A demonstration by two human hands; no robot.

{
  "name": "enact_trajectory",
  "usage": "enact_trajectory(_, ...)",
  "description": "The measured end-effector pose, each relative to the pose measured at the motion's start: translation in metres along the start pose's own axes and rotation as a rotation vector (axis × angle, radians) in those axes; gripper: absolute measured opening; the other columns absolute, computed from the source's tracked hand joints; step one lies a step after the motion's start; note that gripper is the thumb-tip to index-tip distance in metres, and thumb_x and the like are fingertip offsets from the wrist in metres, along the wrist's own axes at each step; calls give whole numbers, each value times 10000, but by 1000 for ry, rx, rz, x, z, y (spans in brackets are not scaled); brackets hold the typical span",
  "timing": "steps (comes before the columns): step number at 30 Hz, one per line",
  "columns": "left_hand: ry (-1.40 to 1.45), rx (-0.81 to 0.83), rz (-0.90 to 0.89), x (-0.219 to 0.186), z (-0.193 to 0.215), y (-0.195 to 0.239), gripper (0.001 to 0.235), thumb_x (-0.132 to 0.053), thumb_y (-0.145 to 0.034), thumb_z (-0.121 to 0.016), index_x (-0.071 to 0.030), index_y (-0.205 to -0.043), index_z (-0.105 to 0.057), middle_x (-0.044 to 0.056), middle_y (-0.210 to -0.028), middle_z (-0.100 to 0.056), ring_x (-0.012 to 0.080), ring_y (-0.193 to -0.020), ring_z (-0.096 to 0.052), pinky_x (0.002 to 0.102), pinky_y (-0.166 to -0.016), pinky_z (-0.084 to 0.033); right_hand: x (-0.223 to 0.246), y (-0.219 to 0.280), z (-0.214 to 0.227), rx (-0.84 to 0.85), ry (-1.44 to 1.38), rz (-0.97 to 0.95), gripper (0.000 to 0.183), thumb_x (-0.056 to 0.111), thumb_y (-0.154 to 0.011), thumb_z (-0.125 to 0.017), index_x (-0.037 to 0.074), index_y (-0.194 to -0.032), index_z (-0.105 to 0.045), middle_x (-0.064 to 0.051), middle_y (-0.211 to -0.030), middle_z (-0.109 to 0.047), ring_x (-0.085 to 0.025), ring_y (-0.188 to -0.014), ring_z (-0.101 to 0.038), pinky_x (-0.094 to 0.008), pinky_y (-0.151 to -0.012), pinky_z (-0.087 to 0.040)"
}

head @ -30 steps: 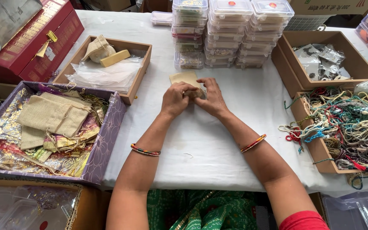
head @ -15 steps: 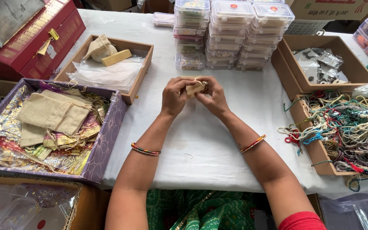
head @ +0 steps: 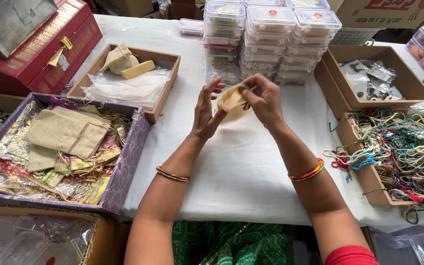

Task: The person sits at a table and handles beaded necklaces, placing them into small clear plastic bags and then into small beige fabric pouches. They also handle clear plastic containers, stacking them on the table.

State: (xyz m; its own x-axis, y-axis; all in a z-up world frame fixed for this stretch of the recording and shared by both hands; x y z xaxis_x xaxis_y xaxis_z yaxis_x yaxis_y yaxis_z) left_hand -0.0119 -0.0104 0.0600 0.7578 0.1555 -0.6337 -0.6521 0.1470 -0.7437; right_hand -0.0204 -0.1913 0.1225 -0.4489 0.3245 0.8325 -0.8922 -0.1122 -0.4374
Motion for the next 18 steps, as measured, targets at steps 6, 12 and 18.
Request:
enact_trajectory(6, 96, 36, 51, 15, -8, 2, 642, -482, -946, -772, -109, -1404, -521, 102, -1197, -693, 204, -1114, -702, 353, -936, -610, -3, 1, 1, -40, -103, -66, 71, 80, -977, -671, 18, -998, -646, -73, -823, -711, -96, -597, -663, -216, -439, -503)
enact_trajectory(12, 247, 39, 355, 21, -13, -2, 278, -252, -960, -745, -28, -1124, -732, 99, -943, -792, 121, -842, -750, 282, -733, -618, 15, 2, 3, 26, -67, -26, 420, 145, -924, -788, 30, -1279, -594, 9, -970, -615, -64, -778, -585, -215, -682, -543)
enact_trajectory(18, 298, -14, 375, 20, -6, -6, 169, -196, -942, -757, -76, -1049, -706, 33, -957, -755, 104, -846, -707, 293, -756, -599, -66, -5, 4, 83, -342, -241, 202, 83, -933, -814, 9, -1102, -733, -79, -1028, -717, -109, -905, -633, -251, -766, -541)
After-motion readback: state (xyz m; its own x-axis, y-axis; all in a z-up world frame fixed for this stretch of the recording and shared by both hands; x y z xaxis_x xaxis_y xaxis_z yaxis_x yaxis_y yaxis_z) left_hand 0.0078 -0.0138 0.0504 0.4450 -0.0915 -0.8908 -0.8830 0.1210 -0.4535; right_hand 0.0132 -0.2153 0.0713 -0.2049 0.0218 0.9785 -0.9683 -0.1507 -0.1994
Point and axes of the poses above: each hand's wrist, its own y-axis away from the middle knuckle, its own z-axis out of the back of the hand, x = y × z, the point moved 4 cm from there along -y, towards the middle knuckle
